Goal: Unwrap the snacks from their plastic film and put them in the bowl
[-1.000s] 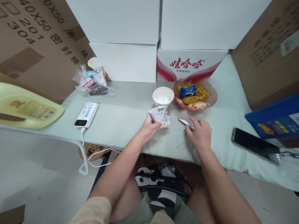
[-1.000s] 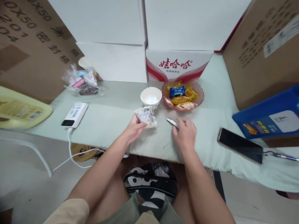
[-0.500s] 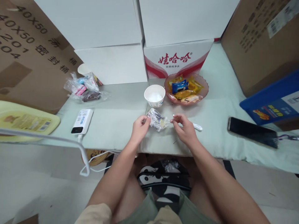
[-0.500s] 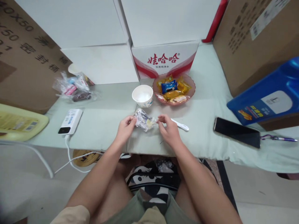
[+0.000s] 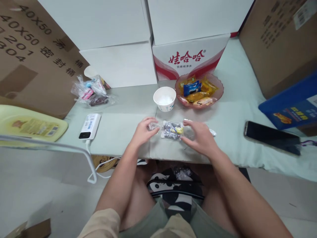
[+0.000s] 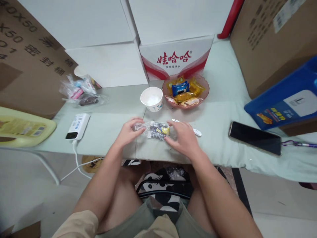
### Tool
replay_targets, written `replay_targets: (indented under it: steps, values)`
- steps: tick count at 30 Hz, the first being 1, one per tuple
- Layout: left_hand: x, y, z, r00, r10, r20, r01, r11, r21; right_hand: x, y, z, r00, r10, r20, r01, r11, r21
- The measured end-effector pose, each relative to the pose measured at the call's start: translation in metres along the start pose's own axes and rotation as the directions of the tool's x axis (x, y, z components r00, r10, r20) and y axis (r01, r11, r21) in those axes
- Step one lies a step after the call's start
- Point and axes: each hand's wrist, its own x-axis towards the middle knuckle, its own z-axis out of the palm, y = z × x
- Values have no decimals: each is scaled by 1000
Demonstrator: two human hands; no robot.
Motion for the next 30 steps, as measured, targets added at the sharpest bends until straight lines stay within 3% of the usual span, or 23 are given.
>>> replay_targets:
  steps: [2,3,7,9,10,12,14,16,18,20,22,24,26,30]
  values:
    - [-1,1,1,998,19,65,-20,1000,14,-3,-2,4,991,-60,121,77,986,-146]
    - [-2,1,0,998,33,45,-32,999,-4,-4,-1,5,991,-69,118,91,978,-188]
    - [-3,3,-7,990,101,-95,-112,987,-116,-6,-1,-2,983,-137,-121,108,969,-222]
    - [-7,3,-15,985,98,-143,-125,974,-190,-9,-6,-9,962,-217,-168,181,962,-206]
    - [-10,3,-19,984,83,-155,-119,963,-240,-10,-10,-11,955,-260,-141,233,956,-181]
    - [-16,3,-28,989,12,-147,-62,939,-339,-14,-17,-15,955,-297,26,298,949,-100]
    - [-20,3,-33,986,-90,-139,37,939,-342,-16,-25,-16,943,-201,265,230,970,-84]
    - [-21,6,-31,981,-107,-160,75,979,-191,-14,-31,-14,907,29,419,72,972,-222]
    - [-19,9,-23,994,-12,-112,16,999,38,-9,-35,-11,872,244,425,-57,912,-407]
    - [-16,12,-13,996,62,68,-74,978,193,-3,-39,-6,858,359,368,-136,849,-511]
    - [-14,13,-4,962,64,267,-132,960,248,2,-41,-1,872,384,302,-189,835,-517]
    - [-14,14,0,926,41,375,-147,955,259,4,-41,5,916,327,233,-196,870,-453]
    - [-16,16,0,922,13,388,-120,960,253,5,-40,12,957,185,224,-98,931,-352]
    - [-19,18,-2,939,-107,326,60,987,151,5,-34,20,936,-64,345,137,972,-191]
